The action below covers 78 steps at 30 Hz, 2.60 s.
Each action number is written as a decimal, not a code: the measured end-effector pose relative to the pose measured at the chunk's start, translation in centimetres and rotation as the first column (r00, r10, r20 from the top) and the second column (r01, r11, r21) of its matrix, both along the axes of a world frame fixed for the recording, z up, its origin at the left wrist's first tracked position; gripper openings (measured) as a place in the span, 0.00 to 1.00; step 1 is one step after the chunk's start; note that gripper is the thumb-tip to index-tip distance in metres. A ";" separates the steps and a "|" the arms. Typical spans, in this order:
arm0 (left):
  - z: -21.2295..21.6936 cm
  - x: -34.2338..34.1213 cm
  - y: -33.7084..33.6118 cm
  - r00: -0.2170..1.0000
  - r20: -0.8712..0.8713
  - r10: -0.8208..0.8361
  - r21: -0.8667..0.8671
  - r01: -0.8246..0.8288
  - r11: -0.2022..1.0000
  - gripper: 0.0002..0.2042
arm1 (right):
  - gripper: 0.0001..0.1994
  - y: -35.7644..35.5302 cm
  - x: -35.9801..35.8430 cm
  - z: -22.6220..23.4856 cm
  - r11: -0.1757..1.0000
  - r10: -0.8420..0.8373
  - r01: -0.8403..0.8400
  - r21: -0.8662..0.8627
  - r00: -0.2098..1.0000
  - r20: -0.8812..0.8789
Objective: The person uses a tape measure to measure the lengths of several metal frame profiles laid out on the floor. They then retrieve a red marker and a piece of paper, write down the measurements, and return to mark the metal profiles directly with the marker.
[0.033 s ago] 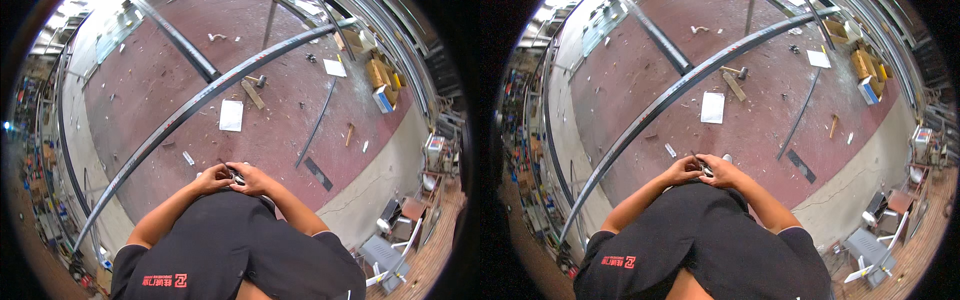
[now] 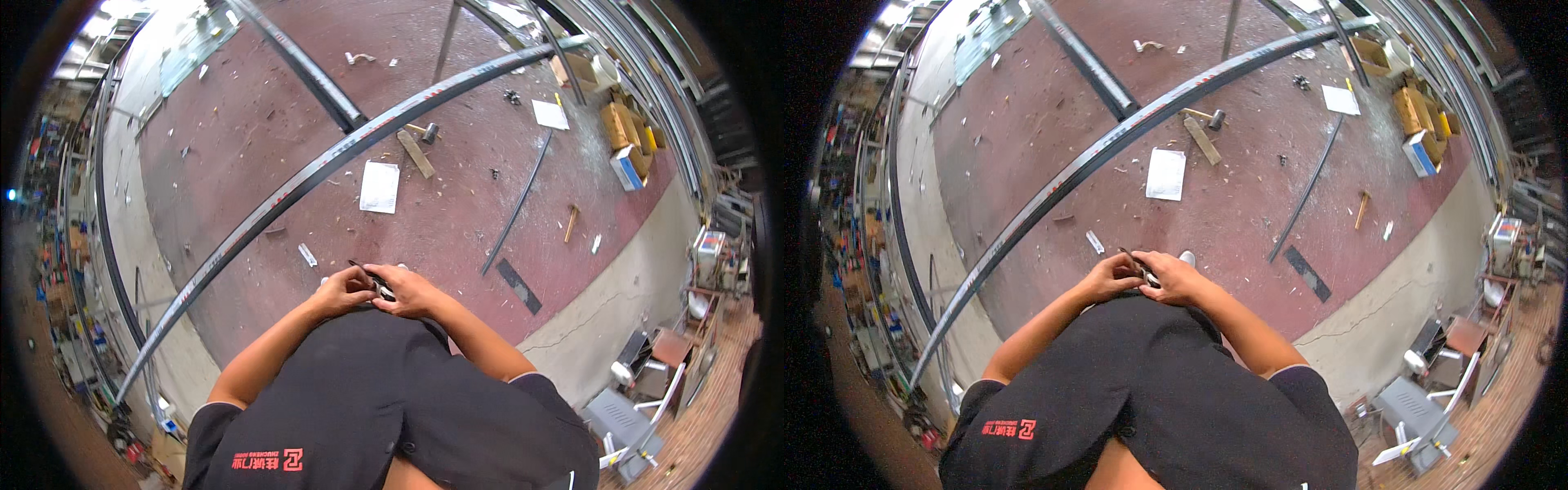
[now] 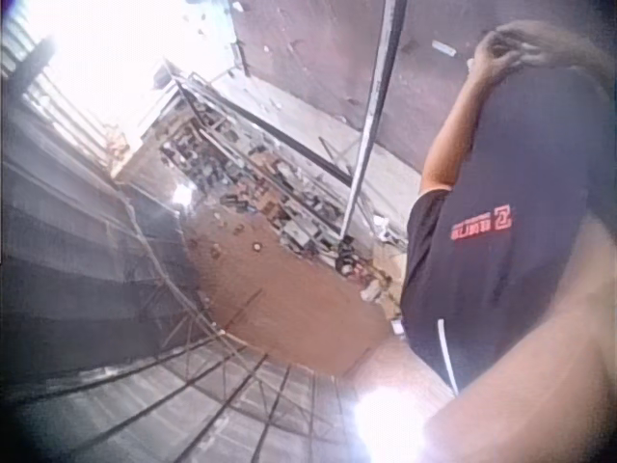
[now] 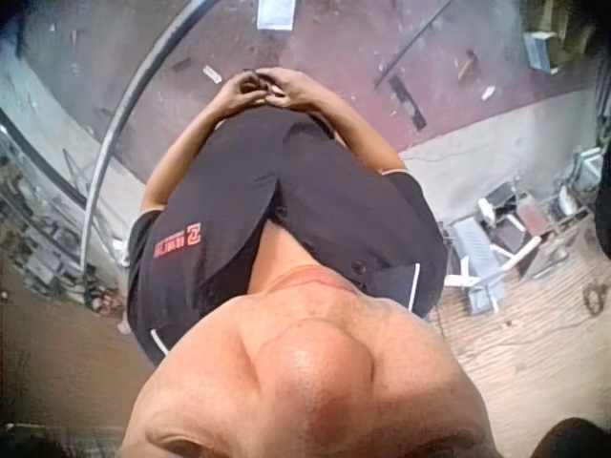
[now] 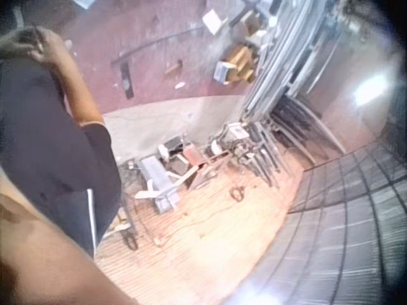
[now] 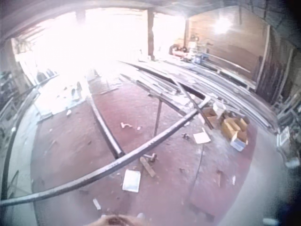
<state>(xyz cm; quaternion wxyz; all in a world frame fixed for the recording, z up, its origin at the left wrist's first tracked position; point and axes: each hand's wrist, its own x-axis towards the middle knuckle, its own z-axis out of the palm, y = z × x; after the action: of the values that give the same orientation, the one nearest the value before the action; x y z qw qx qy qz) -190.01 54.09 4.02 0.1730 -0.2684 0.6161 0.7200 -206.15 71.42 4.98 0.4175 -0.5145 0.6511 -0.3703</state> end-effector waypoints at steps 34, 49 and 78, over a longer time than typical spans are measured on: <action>-3.4 27.4 -27.1 -0.181 0.012 0.983 0.018 -0.983 -0.182 0.19 | 0.23 -32.7 -9.0 1.0 0.964 0.204 0.005 0.267 0.631 -0.748; -3.5 39.8 -33.5 -0.341 -0.029 0.940 -0.718 -0.647 -0.257 0.17 | 0.19 -29.5 -25.5 1.6 0.962 0.235 -0.061 0.266 0.679 -0.695; -13.1 52.6 -35.8 -0.139 0.153 0.978 -0.727 -0.686 0.017 0.11 | 0.26 -30.0 -23.7 1.9 0.932 0.319 -0.077 0.355 0.643 -0.696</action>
<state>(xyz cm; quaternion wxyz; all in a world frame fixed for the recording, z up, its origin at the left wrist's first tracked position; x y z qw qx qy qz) -137.45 18.33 -9.06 -0.2155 -0.8666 0.2940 0.3408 -229.89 41.45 6.90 0.2253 -0.6213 0.7502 0.0214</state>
